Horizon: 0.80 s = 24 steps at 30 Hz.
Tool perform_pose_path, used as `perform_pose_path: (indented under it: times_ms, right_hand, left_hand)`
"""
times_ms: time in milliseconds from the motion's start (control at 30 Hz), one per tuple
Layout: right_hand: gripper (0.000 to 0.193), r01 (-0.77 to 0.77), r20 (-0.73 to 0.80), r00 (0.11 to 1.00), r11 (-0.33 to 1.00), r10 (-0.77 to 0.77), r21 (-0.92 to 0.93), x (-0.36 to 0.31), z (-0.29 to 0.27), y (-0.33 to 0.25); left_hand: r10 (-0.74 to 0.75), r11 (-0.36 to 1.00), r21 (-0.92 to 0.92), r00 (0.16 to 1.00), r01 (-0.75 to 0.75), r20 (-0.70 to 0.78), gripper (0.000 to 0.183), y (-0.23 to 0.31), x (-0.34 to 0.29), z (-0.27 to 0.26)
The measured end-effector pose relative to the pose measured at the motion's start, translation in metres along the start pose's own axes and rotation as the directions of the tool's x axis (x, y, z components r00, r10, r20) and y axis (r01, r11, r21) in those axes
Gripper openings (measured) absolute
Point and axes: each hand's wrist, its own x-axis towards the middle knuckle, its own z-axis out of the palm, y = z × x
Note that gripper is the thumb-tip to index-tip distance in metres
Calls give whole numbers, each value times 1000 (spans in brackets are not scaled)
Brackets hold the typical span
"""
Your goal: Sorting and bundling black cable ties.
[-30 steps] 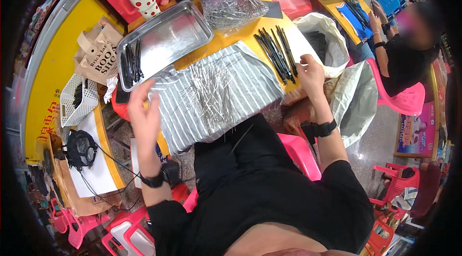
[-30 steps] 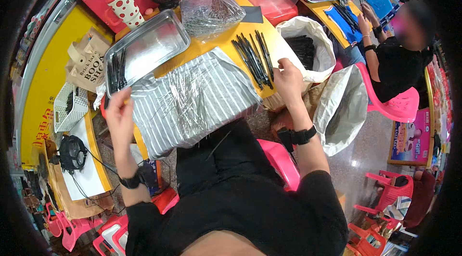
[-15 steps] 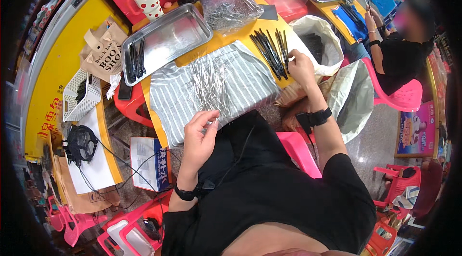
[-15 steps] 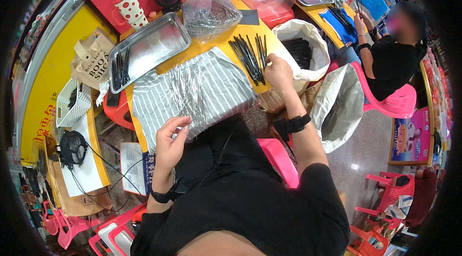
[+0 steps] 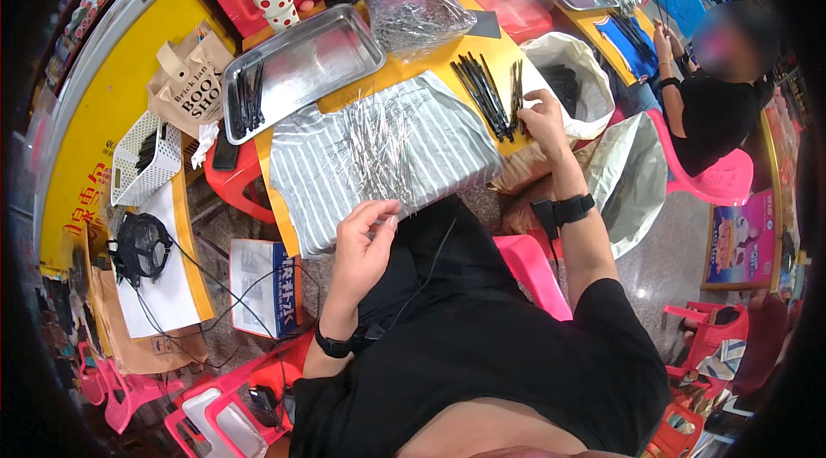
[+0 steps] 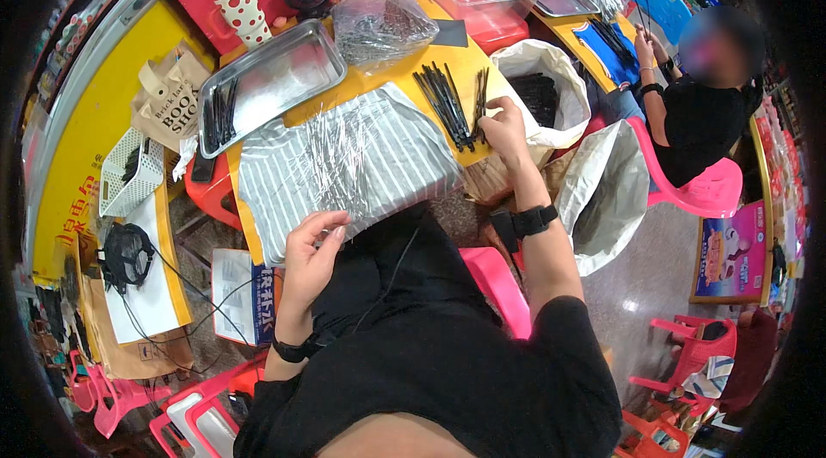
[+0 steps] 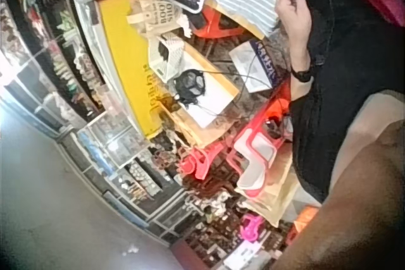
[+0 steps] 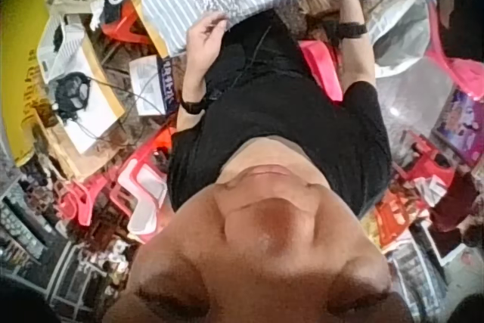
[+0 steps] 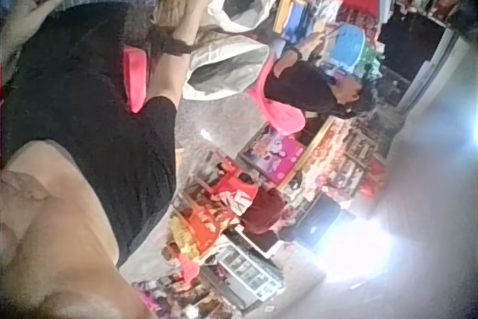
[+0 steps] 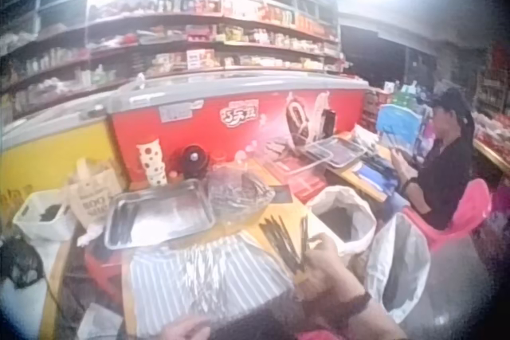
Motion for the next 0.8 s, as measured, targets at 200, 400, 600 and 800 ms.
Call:
perform_pose_path:
  times_ms: [200, 400, 600, 800]
  right_hand:
    - [27, -179, 200, 978, 747, 64, 640, -52, 1, -46]
    - [27, -305, 500, 848, 607, -178, 734, -136, 54, -86]
    - [27, -333, 632, 751, 718, -190, 611, -173, 83, -106]
    - [7, 195, 276, 920, 935, -279, 296, -146, 90, -102]
  left_hand:
    - [-41, 981, -187, 997, 53, 70, 18, -25, 7, 14]
    - [-351, 802, -461, 925, 379, 148, 22, -17, 26, 43]
    - [-159, 741, -643, 981, 193, 112, 15, -42, 14, 26]
    - [-278, 706, -659, 957, 260, 81, 15, -19, 11, -7]
